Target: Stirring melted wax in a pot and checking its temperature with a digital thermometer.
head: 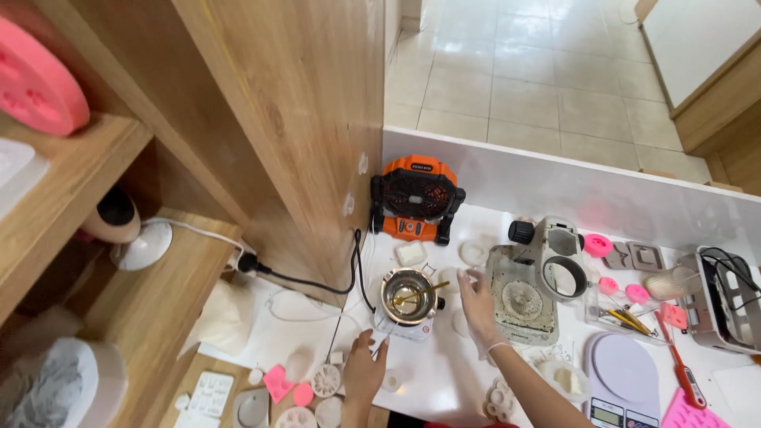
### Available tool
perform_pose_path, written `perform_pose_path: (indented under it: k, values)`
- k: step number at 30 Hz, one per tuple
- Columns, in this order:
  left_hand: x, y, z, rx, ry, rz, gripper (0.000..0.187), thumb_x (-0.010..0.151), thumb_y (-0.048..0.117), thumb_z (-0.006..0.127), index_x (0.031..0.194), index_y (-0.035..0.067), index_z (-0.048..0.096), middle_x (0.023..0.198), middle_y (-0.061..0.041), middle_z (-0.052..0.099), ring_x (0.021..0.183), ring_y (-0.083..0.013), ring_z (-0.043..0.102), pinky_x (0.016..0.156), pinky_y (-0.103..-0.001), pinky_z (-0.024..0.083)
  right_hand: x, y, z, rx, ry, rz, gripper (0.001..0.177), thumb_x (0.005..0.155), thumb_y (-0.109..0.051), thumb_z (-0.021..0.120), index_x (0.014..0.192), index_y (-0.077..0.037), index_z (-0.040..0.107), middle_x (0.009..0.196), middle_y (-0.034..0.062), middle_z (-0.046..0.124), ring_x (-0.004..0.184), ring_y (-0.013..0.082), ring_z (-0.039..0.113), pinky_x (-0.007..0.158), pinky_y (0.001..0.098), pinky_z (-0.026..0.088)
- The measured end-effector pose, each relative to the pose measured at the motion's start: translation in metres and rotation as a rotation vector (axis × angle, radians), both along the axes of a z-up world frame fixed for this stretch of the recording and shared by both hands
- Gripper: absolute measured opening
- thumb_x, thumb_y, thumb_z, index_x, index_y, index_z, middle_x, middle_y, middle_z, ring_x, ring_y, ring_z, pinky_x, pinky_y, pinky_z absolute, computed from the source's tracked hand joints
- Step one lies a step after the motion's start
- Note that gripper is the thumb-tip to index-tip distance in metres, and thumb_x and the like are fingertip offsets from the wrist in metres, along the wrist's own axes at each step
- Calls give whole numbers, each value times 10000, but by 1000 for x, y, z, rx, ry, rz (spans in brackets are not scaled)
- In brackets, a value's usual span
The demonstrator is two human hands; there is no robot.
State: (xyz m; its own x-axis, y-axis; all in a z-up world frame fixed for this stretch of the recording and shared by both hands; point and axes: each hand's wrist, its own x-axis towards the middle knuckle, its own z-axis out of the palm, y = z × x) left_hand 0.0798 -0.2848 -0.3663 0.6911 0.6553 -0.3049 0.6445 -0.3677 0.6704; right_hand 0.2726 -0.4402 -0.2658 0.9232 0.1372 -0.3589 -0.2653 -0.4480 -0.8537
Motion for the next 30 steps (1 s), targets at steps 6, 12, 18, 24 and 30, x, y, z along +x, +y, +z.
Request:
perform_pose_path:
  k: [6, 12, 18, 24, 30]
  values:
    - [2, 2, 30, -139, -67, 78, 527, 875, 384, 708, 1354, 211, 572, 940, 22, 752, 677, -141, 675, 672, -306, 551, 17, 15, -2, 11, 242, 113, 598, 900, -342, 667, 1391, -25, 539, 1032, 141, 631, 888, 203, 572, 728, 291, 476]
    - [-1, 2, 45, -91, -196, 51, 507, 850, 269, 741, 1349, 287, 655, 709, -2, 706, 630, -155, 645, 618, -299, 527, 18, 27, -32, 389, 263, 38, 182, 983, -53, 625, 1083, 37, 748, 778, 84, 666, 656, 118, 549, 612, 236, 467]
    - [-2, -1, 56, -97, -131, 42, 487, 877, 281, 722, 1359, 322, 677, 634, 1, 609, 560, -141, 523, 584, -294, 495, 8, 31, -7, 214, 144, 324, 280, 1037, -220, 576, 1035, -21, 773, 740, 45, 653, 616, 93, 519, 583, 224, 452]
    - [-2, 4, 41, -94, -119, 4, 496, 877, 281, 717, 1367, 341, 670, 604, 6, 602, 543, -149, 519, 590, -307, 500, 5, 27, -11, -5, -256, 331, 319, 1028, -245, 528, 985, -34, 764, 774, 55, 705, 610, 124, 592, 603, 252, 524]
    - [0, 10, 28, -77, -84, -39, 501, 879, 307, 708, 1375, 350, 657, 587, 15, 597, 537, -140, 533, 588, -304, 497, 10, 21, -23, -115, -276, 337, 359, 1032, -290, 493, 882, -57, 722, 681, 79, 687, 569, 181, 615, 607, 306, 531]
